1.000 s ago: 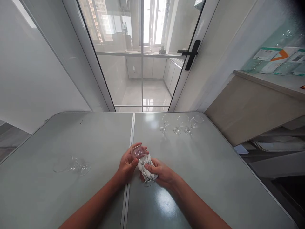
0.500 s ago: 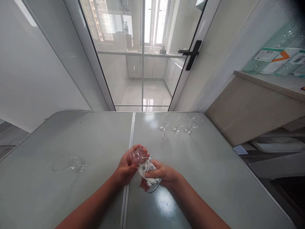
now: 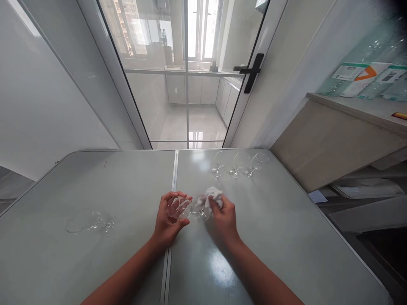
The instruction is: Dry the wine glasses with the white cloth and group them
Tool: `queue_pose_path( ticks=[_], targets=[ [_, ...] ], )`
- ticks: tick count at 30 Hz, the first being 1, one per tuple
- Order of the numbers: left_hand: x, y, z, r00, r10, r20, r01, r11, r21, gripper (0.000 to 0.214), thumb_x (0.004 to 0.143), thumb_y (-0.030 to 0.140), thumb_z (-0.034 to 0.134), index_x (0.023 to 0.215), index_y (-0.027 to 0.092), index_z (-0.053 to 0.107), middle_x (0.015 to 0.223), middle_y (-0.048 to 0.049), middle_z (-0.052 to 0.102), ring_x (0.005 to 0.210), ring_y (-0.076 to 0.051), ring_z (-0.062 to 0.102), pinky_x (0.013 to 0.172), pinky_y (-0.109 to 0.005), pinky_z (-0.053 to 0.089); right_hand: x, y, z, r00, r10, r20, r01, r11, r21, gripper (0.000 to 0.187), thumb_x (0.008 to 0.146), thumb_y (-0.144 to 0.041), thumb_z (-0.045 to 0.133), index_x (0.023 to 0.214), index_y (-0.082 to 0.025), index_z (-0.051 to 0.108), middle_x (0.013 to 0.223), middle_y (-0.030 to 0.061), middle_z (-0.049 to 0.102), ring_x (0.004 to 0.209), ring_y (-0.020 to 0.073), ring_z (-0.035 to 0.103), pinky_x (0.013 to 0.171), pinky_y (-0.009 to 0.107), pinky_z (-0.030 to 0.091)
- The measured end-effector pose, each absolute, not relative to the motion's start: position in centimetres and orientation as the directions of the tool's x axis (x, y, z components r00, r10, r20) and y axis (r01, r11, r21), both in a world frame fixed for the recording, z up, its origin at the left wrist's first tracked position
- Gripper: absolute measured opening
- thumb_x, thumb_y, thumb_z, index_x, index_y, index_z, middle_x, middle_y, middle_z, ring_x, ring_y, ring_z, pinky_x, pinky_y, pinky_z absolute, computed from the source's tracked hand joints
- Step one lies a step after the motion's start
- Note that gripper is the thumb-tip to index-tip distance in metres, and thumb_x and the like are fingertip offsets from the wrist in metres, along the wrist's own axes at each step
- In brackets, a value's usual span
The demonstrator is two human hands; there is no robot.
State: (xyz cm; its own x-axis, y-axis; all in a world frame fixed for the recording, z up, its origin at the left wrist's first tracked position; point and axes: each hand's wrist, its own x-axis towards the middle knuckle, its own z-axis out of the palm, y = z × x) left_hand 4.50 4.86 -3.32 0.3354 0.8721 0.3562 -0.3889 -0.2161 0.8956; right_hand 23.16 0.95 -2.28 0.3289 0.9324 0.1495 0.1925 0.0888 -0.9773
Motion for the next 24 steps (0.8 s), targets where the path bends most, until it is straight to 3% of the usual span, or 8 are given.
queue_pose_path(
  ticks=[2,3,6,9,12,17,20,24],
  targets=[
    [4.7,4.6,-3.8,0.293,0.837,0.463,-0.38,-0.342,0.859,0.063,0.082,0.026,0.083,0.132,0.032,0.046,0.129,-0.0073,0.053,0.125,-0.03,0.063,0.112,-0.056,0.049,23.5,1.4,-2.1,0.441,0.897,0.0,-0.027,0.013,-1.0,0.039,0.099,-0.053,0.056,0.111,-0.018,0.067,0.097,0.0086,0.071,0.089,0.0225,0.064,0.08,0.033,0.05],
    [4.8,4.5,-4.0,0.277,0.813,0.512,-0.377,-0.398,0.836,0.063,0.083,0.024,0.082,0.133,0.033,0.046,0.129,-0.0069,0.053,0.126,-0.029,0.063,0.112,-0.057,0.049,23.5,1.6,-2.0,0.415,0.908,-0.059,-0.114,-0.013,-0.993,0.044,0.097,-0.058,0.057,0.111,-0.018,0.067,0.098,0.0088,0.071,0.092,0.0229,0.064,0.083,0.033,0.05],
    [5.0,4.2,-4.6,0.266,0.755,0.6,-0.37,-0.494,0.787,0.064,0.084,0.022,0.081,0.134,0.035,0.044,0.128,-0.0072,0.054,0.127,-0.031,0.062,0.111,-0.059,0.049,23.0,1.9,-1.9,0.103,0.978,-0.181,-0.357,-0.134,-0.925,0.05,0.093,-0.066,0.058,0.103,-0.018,0.069,0.089,0.0083,0.07,0.086,0.0237,0.064,0.079,0.035,0.052],
    [5.1,4.1,-5.0,0.268,0.723,0.637,-0.349,-0.543,0.763,0.065,0.083,0.023,0.082,0.134,0.035,0.044,0.126,-0.0074,0.056,0.125,-0.03,0.063,0.11,-0.059,0.049,22.7,1.9,-1.8,-0.072,0.977,-0.201,-0.427,-0.212,-0.879,0.047,0.085,-0.063,0.069,0.1,-0.019,0.069,0.084,0.006,0.068,0.079,0.0223,0.063,0.072,0.033,0.05],
    [5.2,3.9,-5.7,0.275,0.724,0.633,-0.328,-0.548,0.77,0.067,0.081,0.026,0.085,0.133,0.036,0.044,0.125,-0.0074,0.058,0.122,-0.028,0.065,0.107,-0.055,0.052,23.3,1.8,-1.8,-0.088,0.966,-0.241,-0.298,-0.257,-0.92,0.04,0.077,-0.053,0.08,0.09,-0.017,0.069,0.076,0.0009,0.063,0.069,0.0162,0.055,0.065,0.027,0.043],
    [5.2,3.4,-7.2,0.36,0.688,0.63,-0.265,-0.572,0.776,0.059,0.08,0.027,0.085,0.127,0.031,0.049,0.121,-0.0084,0.062,0.119,-0.028,0.066,0.104,-0.054,0.055,24.1,1.6,-1.8,0.073,0.98,-0.185,0.089,-0.192,-0.977,0.033,0.079,-0.046,0.073,0.069,-0.015,0.063,0.063,-0.0035,0.049,0.061,0.012,0.042,0.056,0.024,0.03],
    [5.1,3.3,-7.5,0.399,0.655,0.641,-0.241,-0.6,0.763,0.058,0.082,0.024,0.083,0.128,0.031,0.049,0.122,-0.009,0.062,0.119,-0.028,0.066,0.104,-0.054,0.054,24.0,1.5,-1.6,0.191,0.975,-0.113,0.321,-0.171,-0.931,0.032,0.079,-0.038,0.069,0.058,-0.017,0.054,0.058,-0.0042,0.042,0.059,0.0115,0.039,0.054,0.024,0.026],
    [5.4,3.4,-7.0,0.382,0.653,0.654,-0.27,-0.598,0.755,0.067,0.083,0.021,0.082,0.135,0.034,0.042,0.126,-0.0093,0.059,0.122,-0.028,0.064,0.105,-0.055,0.054,23.6,1.3,-1.5,0.291,0.957,-0.021,0.511,-0.174,-0.842,0.033,0.084,-0.035,0.063,0.059,-0.02,0.047,0.055,-0.0045,0.044,0.056,0.0117,0.038,0.054,0.025,0.024]
  ],
)
